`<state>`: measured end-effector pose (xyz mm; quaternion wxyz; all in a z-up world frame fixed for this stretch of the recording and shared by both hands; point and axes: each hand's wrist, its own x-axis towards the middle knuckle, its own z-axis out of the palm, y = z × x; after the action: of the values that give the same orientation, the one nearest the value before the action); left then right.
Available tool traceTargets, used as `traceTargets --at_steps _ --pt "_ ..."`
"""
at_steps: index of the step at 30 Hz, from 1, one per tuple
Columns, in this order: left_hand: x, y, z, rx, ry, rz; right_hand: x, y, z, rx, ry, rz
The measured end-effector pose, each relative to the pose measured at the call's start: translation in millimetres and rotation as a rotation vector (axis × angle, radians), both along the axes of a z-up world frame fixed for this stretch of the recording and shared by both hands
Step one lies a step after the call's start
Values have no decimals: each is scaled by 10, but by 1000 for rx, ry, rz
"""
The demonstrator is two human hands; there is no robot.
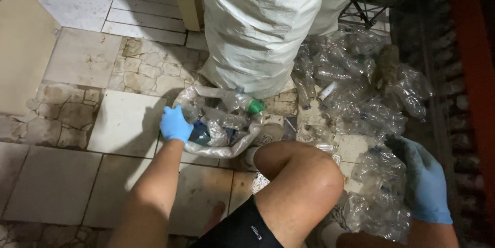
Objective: The person sits on the floor and repeatedly picks up clear plastic bottles from a pile. They manually crush each bottle with both hands and place the crushed bottle into a large white sack. The person continues this process for multiple bottles throughout the video.
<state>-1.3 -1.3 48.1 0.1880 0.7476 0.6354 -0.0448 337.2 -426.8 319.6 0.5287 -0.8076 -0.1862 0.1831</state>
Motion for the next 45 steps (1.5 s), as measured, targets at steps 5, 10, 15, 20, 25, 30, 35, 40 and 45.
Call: traceTargets --at_steps 5,10,15,20,25,30,35,40,45 --pt "-155 -81 -285 479 312 -297 -84 63 177 -122 9 -24" --pt "-202 -72 149 -28 -218 -55 -2 -124 49 -58 22 -28" --pt "-299 146 -491 68 -42 -104 -143 -17 389 -184 -28 2" --pt "-301 -55 -171 50 166 -150 66 -294 128 -195 -137 -57" --pt "-485 -64 1 326 106 -9 -3 -424 381 -124 -222 -118" --pt "457 -93 324 600 -744 -356 492 -798 -13 -232 -130 -285" --pt "1962 -1014 2327 314 -1185 -946 714 -913 -465 -311 -121 -244" --pt "2887 -2145 3267 -113 -1012 -1455 904 -851 -1149 -533 27 -144" --pt "3178 -2565 2821 -333 -189 -1649 692 -560 -2120 -541 152 -89"
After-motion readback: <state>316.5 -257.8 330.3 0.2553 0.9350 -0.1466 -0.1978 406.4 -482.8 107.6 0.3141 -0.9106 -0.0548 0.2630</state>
